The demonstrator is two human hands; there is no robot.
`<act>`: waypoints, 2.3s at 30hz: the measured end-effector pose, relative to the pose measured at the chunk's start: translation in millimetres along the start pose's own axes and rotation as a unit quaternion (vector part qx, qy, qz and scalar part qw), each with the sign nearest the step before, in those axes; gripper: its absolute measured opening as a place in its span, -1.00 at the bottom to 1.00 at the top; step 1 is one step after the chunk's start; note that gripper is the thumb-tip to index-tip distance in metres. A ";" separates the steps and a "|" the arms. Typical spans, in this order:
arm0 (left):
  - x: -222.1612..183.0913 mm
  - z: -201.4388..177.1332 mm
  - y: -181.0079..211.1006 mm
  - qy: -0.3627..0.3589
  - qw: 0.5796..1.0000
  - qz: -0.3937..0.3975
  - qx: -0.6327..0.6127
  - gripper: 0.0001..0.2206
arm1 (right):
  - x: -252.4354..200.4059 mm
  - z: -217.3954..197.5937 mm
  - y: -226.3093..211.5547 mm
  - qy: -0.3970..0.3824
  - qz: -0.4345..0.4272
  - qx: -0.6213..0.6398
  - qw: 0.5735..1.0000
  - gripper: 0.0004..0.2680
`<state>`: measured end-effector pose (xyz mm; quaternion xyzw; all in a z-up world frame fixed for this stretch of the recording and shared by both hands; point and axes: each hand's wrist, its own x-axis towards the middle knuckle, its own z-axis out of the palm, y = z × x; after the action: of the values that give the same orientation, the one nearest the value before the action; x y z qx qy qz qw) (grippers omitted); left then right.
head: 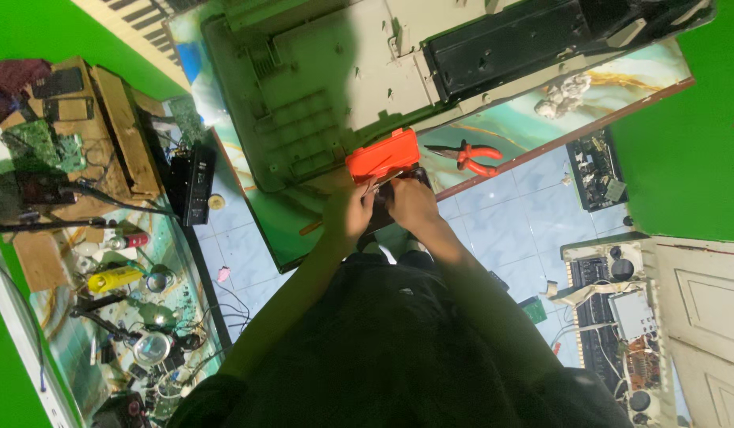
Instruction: The person unscrews a component from inside an electronic keyboard casing, picks up pliers and a screwdriver from a toolbox on the floor, and uses them to detach and remove a small wire from the internal assembly.
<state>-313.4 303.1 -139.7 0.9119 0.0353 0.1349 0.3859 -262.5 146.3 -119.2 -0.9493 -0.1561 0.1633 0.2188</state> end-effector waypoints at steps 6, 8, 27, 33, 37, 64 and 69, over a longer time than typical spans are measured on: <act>3.0 -22.8 24.8 0.010 1.000 0.011 -0.006 -0.73 | -21.0 -30.3 -2.8 0.087 -0.046 0.230 0.968 -0.88; 9.6 -41.9 46.5 -0.016 0.998 0.015 -0.065 -0.75 | -30.8 -45.6 -7.6 0.096 -0.047 0.275 0.955 -0.89; 14.8 -73.8 90.5 -0.247 0.846 -0.256 -0.398 -0.77 | -88.1 -117.8 -38.9 0.155 -0.129 0.310 0.929 -0.85; 34.8 -57.4 112.1 -0.319 0.815 -0.256 -0.410 -0.83 | -91.8 -121.9 -6.7 0.158 -0.104 0.306 0.933 -0.82; 43.9 -43.1 142.4 -0.331 0.831 -0.278 -0.351 -0.84 | -96.6 -142.6 23.1 0.155 -0.093 0.271 0.945 -0.82; 87.4 107.2 308.8 -0.006 0.825 -0.184 -0.535 -0.79 | -94.6 -225.7 229.1 -0.122 -0.013 0.429 0.895 -0.81; 118.4 103.3 289.5 0.068 0.855 -0.211 -0.469 -0.55 | -84.6 -219.2 259.6 -0.090 -0.056 0.462 0.881 -0.85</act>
<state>-182.9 48.8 24.0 0.5817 0.1853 0.1124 0.7840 -197.2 -186.8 -33.4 -0.7114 -0.1351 0.2894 0.6261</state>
